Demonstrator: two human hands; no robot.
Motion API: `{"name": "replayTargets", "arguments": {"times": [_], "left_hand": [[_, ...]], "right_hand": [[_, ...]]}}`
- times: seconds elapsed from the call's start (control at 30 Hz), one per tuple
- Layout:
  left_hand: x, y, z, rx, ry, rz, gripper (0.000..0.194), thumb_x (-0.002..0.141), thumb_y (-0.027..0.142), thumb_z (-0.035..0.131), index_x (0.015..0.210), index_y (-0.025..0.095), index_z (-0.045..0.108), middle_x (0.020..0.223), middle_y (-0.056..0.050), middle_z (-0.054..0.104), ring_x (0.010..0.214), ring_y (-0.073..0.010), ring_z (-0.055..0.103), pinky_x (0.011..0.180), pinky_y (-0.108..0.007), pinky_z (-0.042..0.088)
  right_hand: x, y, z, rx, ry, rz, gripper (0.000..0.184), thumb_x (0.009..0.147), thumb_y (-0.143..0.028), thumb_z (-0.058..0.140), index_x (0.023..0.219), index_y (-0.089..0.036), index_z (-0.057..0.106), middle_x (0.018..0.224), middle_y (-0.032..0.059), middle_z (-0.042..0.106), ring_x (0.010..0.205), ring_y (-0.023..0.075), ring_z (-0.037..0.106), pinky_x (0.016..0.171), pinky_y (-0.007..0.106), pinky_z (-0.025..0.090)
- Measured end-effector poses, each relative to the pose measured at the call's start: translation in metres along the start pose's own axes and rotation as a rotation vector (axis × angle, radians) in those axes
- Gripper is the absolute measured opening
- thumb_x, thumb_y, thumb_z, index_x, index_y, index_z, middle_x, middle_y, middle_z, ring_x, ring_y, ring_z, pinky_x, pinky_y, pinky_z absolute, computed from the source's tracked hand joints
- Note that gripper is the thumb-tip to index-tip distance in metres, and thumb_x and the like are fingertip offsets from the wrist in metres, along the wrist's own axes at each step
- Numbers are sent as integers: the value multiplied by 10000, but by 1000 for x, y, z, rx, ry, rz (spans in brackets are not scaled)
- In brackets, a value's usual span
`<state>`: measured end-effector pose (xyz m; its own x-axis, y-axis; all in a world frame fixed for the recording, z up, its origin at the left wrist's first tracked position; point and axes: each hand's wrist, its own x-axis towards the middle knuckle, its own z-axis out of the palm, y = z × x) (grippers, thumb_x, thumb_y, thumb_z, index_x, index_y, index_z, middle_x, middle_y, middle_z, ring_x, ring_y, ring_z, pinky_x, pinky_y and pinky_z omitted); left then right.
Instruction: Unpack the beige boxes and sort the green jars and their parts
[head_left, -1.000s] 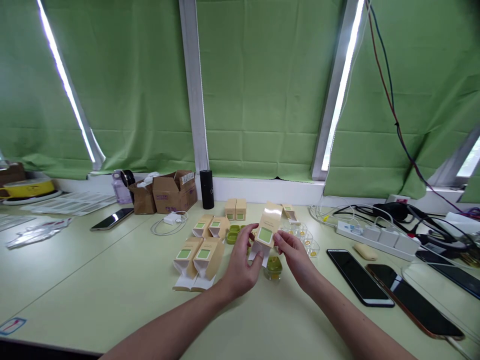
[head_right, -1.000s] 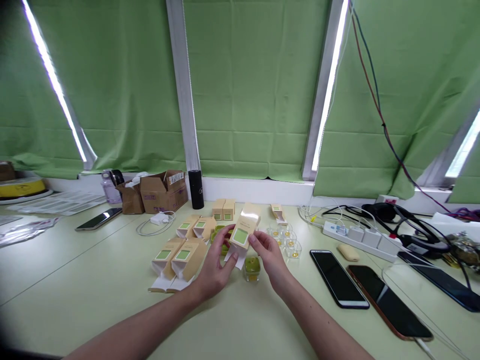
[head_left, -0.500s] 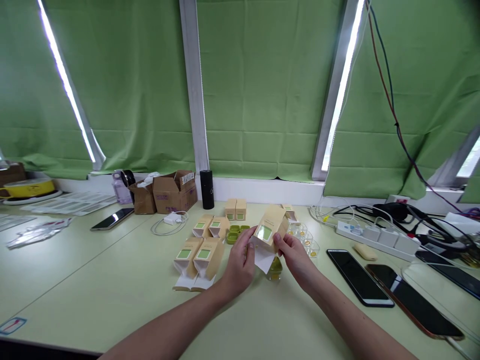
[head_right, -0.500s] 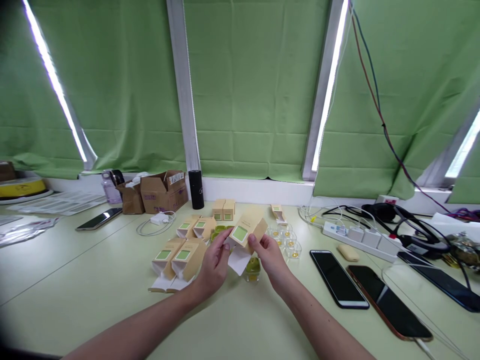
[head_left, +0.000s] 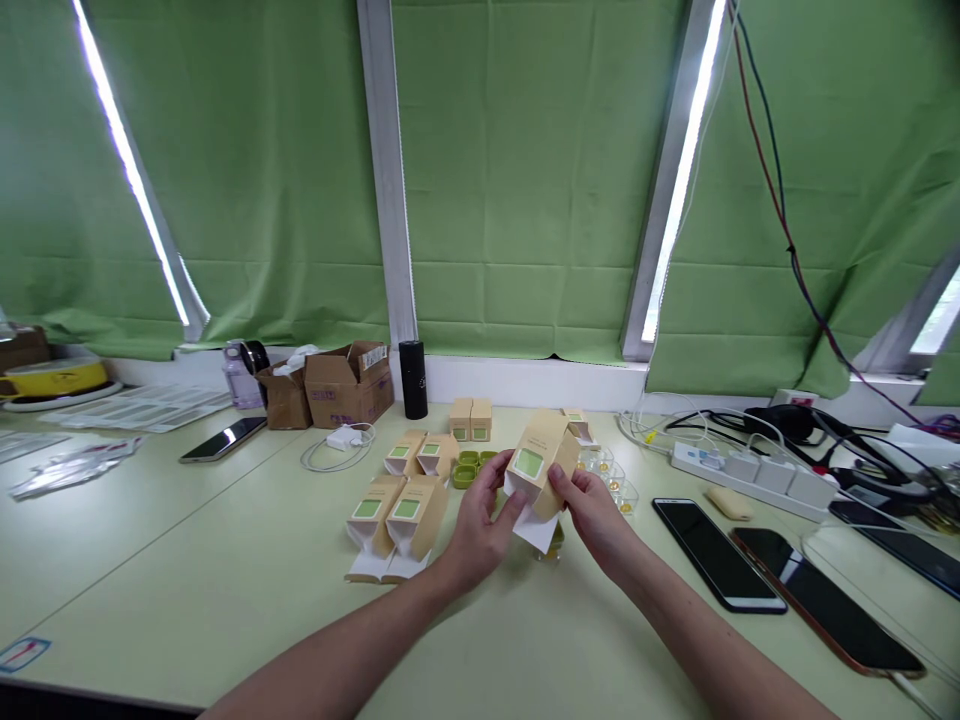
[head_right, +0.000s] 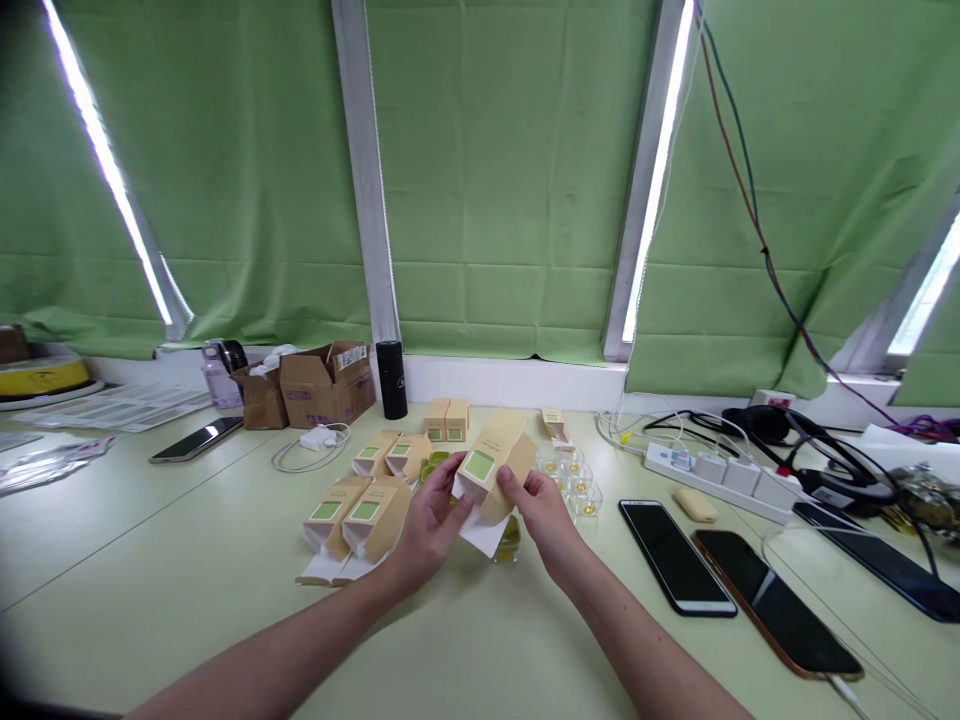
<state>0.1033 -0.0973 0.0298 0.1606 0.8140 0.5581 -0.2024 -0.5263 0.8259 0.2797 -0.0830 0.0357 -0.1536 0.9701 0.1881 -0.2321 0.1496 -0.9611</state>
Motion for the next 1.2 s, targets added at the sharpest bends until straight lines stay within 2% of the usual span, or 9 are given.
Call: {"name": "replayTargets", "arguments": {"times": [0.1,0.3,0.5,0.73,1.0,1.2], "left_hand": [[1,4,-1,-98,-7,-55,506,946,433,677,1375,193,556,1395,-160,634,1296,-316,599,1076,-439,487],[4,2,-5,-180,35,-135,526,873,449,750,1311,186,625,1318,-142,686,1250,-310,617,1023,-400,499],[5,-7,-9,-141,99,-151,510,905,561,680,1247,183,652,1085,-111,731,938,-224,668,840,-340,522],[6,1,-6,-91,157,-161,451,910,624,632,990,181,660,821,-39,660,720,-162,595,697,-294,501],[7,8,-1,5,114,-166,412,857,548,734,734,180,594,696,-1,564,662,-142,526,641,-260,430],[7,6,-3,50,132,-166,390,843,522,754,743,177,604,717,-1,574,683,-144,517,671,-267,428]], "right_hand": [[0,-1,-3,1,-14,7,570,734,-717,781,869,-163,794,852,93,774,763,219,637,705,320,484],[0,-5,-4,18,-6,30,592,720,-699,807,996,-175,804,990,110,798,891,266,693,768,339,514],[-1,-7,-4,59,-25,52,579,751,-648,812,1079,-171,787,1074,131,794,947,302,723,860,403,546],[-2,-9,-3,80,4,52,562,725,-630,842,1043,-169,794,1043,131,804,938,309,744,887,432,561],[-2,-6,-3,91,23,51,563,718,-625,847,1041,-169,785,1087,143,798,940,323,750,871,462,586],[-1,-8,-1,121,24,37,568,702,-628,858,1044,-180,787,1089,142,799,972,330,751,885,470,589]]}}
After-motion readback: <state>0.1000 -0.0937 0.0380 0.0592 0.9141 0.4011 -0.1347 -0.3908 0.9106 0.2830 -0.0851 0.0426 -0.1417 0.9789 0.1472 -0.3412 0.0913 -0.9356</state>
